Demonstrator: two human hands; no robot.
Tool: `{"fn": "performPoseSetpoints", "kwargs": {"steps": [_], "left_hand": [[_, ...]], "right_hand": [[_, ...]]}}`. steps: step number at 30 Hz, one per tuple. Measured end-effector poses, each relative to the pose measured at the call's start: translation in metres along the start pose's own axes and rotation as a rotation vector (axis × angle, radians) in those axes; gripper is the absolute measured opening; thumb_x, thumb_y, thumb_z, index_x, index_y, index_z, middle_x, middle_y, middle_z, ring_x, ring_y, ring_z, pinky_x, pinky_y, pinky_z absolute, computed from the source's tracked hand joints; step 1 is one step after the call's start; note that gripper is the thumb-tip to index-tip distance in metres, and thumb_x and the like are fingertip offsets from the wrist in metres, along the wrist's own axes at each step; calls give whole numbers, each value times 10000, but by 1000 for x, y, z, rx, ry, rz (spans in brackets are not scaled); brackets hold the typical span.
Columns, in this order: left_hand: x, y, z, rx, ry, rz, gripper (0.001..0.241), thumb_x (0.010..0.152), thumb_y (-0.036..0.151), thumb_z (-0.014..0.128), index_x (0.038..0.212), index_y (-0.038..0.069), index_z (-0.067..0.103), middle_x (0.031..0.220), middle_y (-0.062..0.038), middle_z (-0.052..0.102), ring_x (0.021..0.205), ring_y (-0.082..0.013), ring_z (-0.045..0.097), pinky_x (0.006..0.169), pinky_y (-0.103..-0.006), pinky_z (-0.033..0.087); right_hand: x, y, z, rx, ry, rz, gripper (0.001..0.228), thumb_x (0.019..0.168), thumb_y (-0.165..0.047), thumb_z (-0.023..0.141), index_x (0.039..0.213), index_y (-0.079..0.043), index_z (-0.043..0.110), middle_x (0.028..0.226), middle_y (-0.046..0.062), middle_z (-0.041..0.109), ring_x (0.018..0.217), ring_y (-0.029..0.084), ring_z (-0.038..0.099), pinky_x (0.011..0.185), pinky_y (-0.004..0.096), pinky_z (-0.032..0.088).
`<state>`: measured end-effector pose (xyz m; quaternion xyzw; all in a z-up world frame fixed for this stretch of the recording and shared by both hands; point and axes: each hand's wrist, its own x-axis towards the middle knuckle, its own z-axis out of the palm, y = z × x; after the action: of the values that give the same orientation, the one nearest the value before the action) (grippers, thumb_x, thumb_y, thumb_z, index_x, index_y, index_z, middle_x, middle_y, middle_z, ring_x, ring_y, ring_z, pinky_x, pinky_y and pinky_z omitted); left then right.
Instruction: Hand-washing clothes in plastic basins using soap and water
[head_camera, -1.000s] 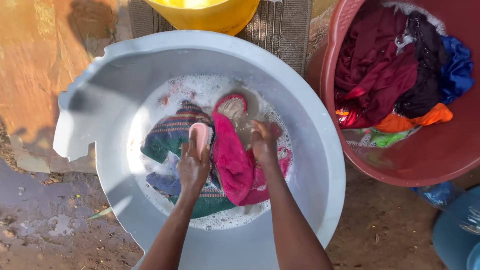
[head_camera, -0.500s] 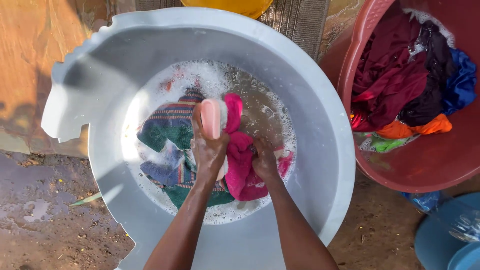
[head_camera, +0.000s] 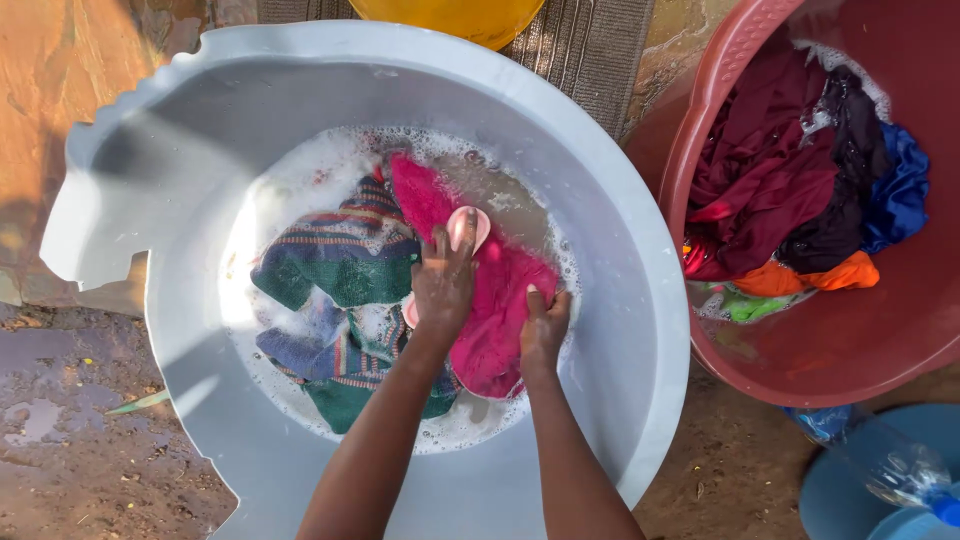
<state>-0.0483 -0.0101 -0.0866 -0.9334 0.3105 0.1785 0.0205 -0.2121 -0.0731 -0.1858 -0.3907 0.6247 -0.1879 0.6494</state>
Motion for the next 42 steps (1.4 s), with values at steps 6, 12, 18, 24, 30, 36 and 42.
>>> {"fn": "performPoseSetpoints", "kwargs": {"steps": [6, 12, 18, 24, 30, 36, 42], "left_hand": [[31, 14, 90, 337, 301, 29, 607, 865, 437, 675, 1418, 218, 557, 1096, -72, 556, 826, -217, 562, 504, -380, 479], [30, 5, 71, -127, 277, -98, 588, 889, 257, 688, 1455, 340, 551, 1347, -171, 529, 1046, -322, 665, 635, -445, 612], [-75, 41, 66, -242, 364, -292, 551, 1015, 284, 503, 1554, 168, 488, 1454, -245, 538, 1109, -408, 591, 750, -512, 541], [-116, 88, -27, -925, -230, -600, 687, 990, 330, 542, 1635, 333, 305, 1254, -181, 545, 1083, -466, 651, 827, -613, 569], [-213, 153, -106, -1327, -256, -555, 640, 1009, 490, 363, 1612, 287, 291, 1609, -160, 418, 1415, -429, 438, 1035, -588, 453], [-200, 196, -127, -1220, -49, -443, 545, 1041, 333, 445, 1579, 277, 382, 1441, -154, 568, 1077, -400, 632, 809, -446, 544], [-120, 176, -45, -1054, -146, -434, 580, 1075, 330, 442, 1628, 337, 265, 1081, -234, 552, 538, -305, 589, 379, -442, 538]], "right_hand": [[89, 42, 20, -1157, -53, 126, 403, 876, -302, 465, 1148, -197, 744, 1094, 128, 763, 1132, 364, 704, 939, 509, 551], [23, -100, 64, -16, -144, -117, 444, 911, -121, 742, 1270, 76, 569, 1169, 245, 623, 1163, 339, 599, 1020, 417, 445], [-42, -161, -22, -499, -49, -253, 246, 1012, -250, 679, 821, -98, 647, 778, -3, 529, 777, 144, 472, 756, 316, 415], [-128, -208, -68, -976, 180, -328, 206, 995, -345, 712, 907, -158, 713, 800, 103, 695, 789, 344, 688, 749, 440, 503], [-144, -239, -119, -1238, 304, -530, 407, 963, -516, 661, 851, -136, 569, 658, 26, 563, 604, 252, 520, 588, 469, 389], [-123, -247, -109, -1249, 278, -217, 534, 954, -670, 481, 972, -173, 674, 848, 135, 744, 805, 402, 675, 690, 510, 459], [-99, -214, -134, -1306, 344, -670, 725, 981, -666, 537, 677, -21, 669, 645, 185, 634, 575, 373, 585, 568, 540, 378]]}}
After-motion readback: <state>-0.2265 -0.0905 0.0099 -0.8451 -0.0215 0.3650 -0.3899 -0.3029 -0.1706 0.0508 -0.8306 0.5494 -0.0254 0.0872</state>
